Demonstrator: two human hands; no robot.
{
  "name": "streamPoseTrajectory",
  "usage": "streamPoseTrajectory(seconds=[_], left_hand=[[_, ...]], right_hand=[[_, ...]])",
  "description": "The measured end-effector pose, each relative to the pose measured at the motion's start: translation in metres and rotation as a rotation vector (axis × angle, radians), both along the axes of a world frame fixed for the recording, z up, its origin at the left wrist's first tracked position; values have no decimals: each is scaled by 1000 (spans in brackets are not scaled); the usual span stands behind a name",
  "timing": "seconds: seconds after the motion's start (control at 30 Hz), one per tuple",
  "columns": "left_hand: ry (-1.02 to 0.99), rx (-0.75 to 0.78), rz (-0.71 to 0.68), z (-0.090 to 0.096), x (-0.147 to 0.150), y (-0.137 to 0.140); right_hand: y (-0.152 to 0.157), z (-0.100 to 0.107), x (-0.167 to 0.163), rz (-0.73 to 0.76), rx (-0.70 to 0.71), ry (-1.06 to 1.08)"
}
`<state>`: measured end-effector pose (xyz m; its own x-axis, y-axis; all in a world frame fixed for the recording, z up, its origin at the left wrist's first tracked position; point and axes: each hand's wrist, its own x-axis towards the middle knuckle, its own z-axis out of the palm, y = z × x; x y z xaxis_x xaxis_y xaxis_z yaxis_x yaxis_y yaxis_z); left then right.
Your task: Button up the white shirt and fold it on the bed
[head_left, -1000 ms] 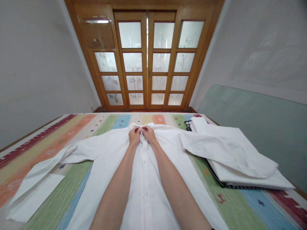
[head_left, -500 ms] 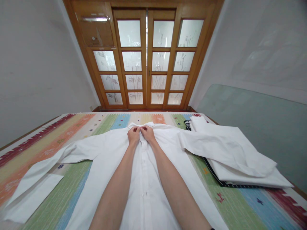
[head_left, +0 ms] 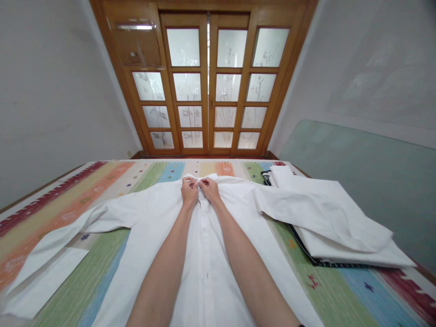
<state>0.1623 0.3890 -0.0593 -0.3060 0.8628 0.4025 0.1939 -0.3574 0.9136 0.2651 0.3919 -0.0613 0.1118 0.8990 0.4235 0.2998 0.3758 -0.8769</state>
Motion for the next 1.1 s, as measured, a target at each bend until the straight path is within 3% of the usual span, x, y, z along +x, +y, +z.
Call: streamPoseTrajectory(seconds=[0.27,0.47,0.67,0.87,1.1], left_hand=[[125,17,-4,2,1,-7],[397,-62,163,8,-3,-13],[691,-10,268,11,-7,-16],[641,-119,367,6,-7,-14],[386,-34,221,4,-13,-6]], right_hand=[[-3,2,0,-87,61,-158],[-14,7,-1,-207,-84,-511],[-21,13,-4,-239,-203,-791],[-21,16,-8,-282,-256,-876],[-17,20,-6,-290,-278,-919]])
